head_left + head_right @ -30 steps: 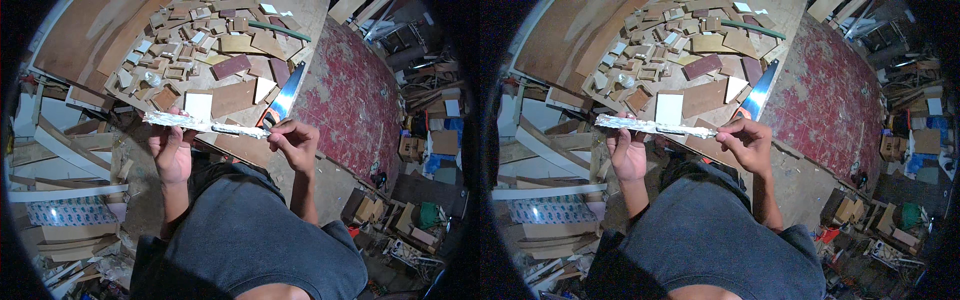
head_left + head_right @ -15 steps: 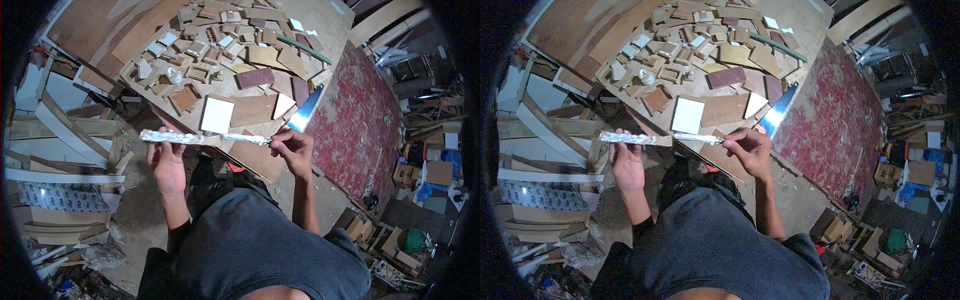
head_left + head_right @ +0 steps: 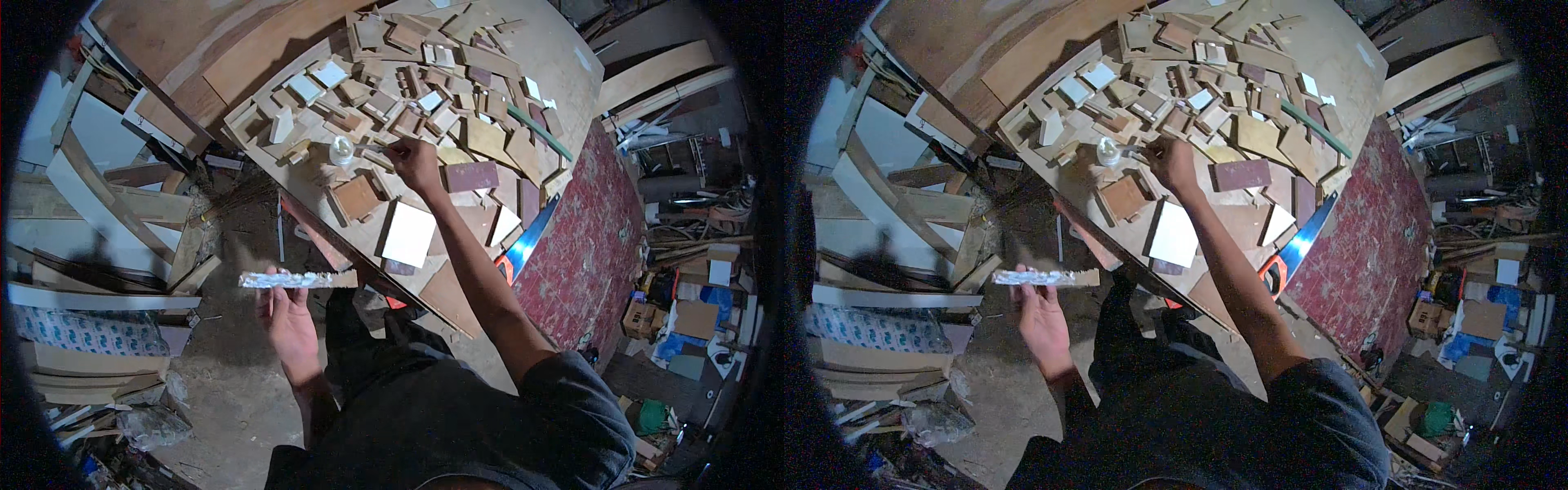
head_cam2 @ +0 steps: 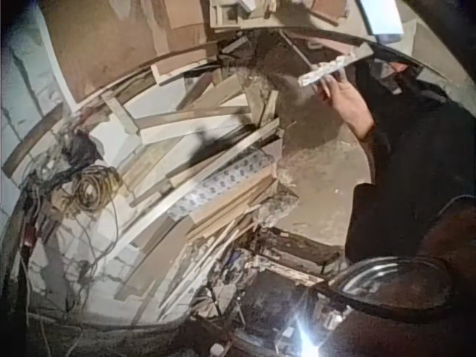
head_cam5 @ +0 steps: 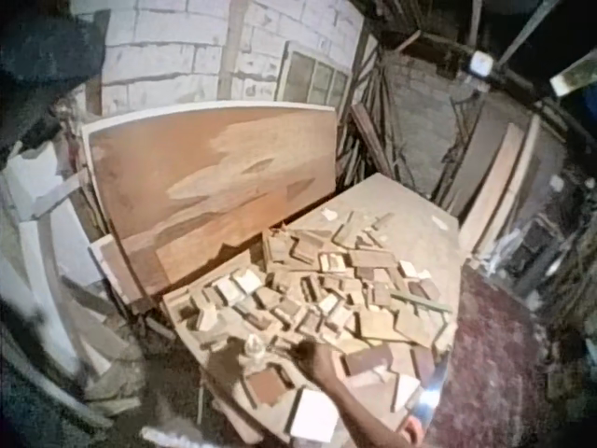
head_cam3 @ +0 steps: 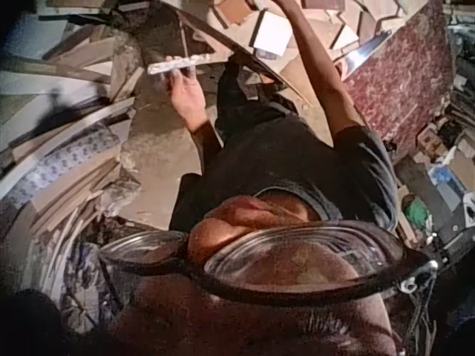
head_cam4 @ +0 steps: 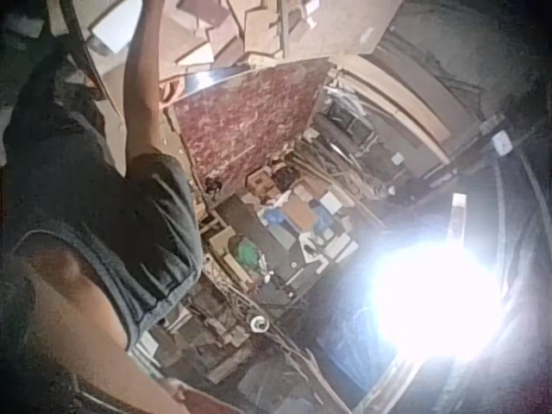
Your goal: The recorder assembles small wood pieces with glue and then uses a hand saw to cut a piece of plywood on a workbench.
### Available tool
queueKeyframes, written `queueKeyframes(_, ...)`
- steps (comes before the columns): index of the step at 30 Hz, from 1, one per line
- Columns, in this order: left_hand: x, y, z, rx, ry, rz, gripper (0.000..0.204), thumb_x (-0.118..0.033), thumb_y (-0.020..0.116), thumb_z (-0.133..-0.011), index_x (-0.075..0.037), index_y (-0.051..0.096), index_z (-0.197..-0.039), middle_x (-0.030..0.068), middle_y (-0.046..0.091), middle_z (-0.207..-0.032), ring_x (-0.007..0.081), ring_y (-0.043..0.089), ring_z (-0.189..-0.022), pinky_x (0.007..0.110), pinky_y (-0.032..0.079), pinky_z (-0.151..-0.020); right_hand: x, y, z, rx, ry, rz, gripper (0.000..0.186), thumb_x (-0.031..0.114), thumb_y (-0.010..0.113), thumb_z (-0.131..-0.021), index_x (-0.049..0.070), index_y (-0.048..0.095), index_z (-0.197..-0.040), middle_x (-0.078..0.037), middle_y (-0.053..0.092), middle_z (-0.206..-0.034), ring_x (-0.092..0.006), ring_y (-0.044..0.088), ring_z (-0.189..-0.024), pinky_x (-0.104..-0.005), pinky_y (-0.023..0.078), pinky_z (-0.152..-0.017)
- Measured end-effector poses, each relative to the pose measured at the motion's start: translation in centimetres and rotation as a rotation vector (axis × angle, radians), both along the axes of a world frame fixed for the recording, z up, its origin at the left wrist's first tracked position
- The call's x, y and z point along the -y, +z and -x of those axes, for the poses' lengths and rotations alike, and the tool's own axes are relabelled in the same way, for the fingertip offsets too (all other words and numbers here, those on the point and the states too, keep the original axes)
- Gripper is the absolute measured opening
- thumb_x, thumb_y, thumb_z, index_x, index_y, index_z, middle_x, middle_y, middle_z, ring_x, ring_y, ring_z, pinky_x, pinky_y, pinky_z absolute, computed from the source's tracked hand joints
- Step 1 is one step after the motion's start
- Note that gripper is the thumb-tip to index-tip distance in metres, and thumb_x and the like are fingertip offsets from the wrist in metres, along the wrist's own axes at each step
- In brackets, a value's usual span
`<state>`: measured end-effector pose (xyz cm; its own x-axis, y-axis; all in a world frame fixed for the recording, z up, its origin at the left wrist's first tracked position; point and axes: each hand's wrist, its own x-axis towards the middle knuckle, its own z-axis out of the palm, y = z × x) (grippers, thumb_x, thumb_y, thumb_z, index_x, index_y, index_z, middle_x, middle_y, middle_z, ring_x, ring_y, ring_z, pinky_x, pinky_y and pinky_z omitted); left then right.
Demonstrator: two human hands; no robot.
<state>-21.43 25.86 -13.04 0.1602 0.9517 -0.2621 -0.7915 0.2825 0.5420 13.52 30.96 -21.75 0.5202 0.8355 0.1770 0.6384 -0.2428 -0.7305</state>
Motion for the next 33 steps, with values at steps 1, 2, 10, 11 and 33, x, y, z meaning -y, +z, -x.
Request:
queueKeyframes(1, -0.5, -0.5, 0.4, 0.001, 0.010, 0.009, 0.037, -0.002, 0.055, -0.094, -0.006, 0.051, -0.130, 0.0137, 0.056, -0.131, 0.0223, 0.058, -0.114, 0.039, 0.054, -0.090, -1.9, -0.8, 0.6, 0.062, 0.016, 0.003, 0.015, 0.012, 0.073, -0.079, -0.001, 0.071, -0.085, -0.015, 0.068, -0.070, -0.0201, 0.065, -0.057, -0.0326, 0.049, -0.054)
queueKeyframes(2, -1.0, -1.0, 0.7, -0.009, 0.015, 0.023, 0.036, -0.002, 0.056, -0.093, -0.005, 0.052, -0.129, 0.0139, 0.057, -0.129, 0.0224, 0.058, -0.113, 0.039, 0.055, -0.090, -3.0, -1.5, 0.8, 0.059, 0.039, 0.068, 0.014, 0.012, 0.072, -0.077, 0.000, 0.071, -0.084, -0.018, 0.068, -0.075, -0.0279, 0.067, -0.063, -0.0365, 0.051, -0.057)
queueKeyframes(10, -3.2, -6.1, 2.8, -0.188, -0.084, 0.131, 0.043, -0.010, 0.049, -0.098, -0.006, 0.041, -0.140, 0.0074, 0.043, -0.144, 0.0220, 0.042, -0.130, 0.046, 0.032, -0.111, -9.0, -6.6, 2.1, 0.227, 0.174, 0.167, 0.014, 0.012, 0.066, -0.077, 0.002, 0.069, -0.087, -0.018, 0.067, -0.080, -0.0347, 0.066, -0.072, -0.0398, 0.053, -0.066)
queueKeyframes(11, -3.6, -5.6, 2.3, -0.254, -0.073, 0.199, 0.044, -0.013, 0.051, -0.098, -0.005, 0.041, -0.140, 0.0072, 0.043, -0.144, 0.0222, 0.041, -0.130, 0.047, 0.030, -0.111, -9.4, -6.7, 2.4, 0.228, 0.178, 0.174, 0.014, 0.012, 0.066, -0.077, 0.002, 0.069, -0.087, -0.018, 0.067, -0.080, -0.0347, 0.066, -0.072, -0.0398, 0.053, -0.066)
queueKeyframes(33, -4.4, -5.8, 3.8, -0.118, 0.005, 0.136, 0.038, -0.015, 0.066, -0.090, -0.004, 0.055, -0.125, 0.0083, 0.058, -0.116, 0.0202, 0.056, -0.104, 0.032, 0.050, -0.078, -11.4, -10.0, 0.2, 0.321, 0.402, 0.169, 0.011, 0.008, 0.061, -0.076, 0.001, 0.069, -0.079, -0.020, 0.065, -0.078, -0.0383, 0.064, -0.071, -0.0456, 0.051, -0.066)
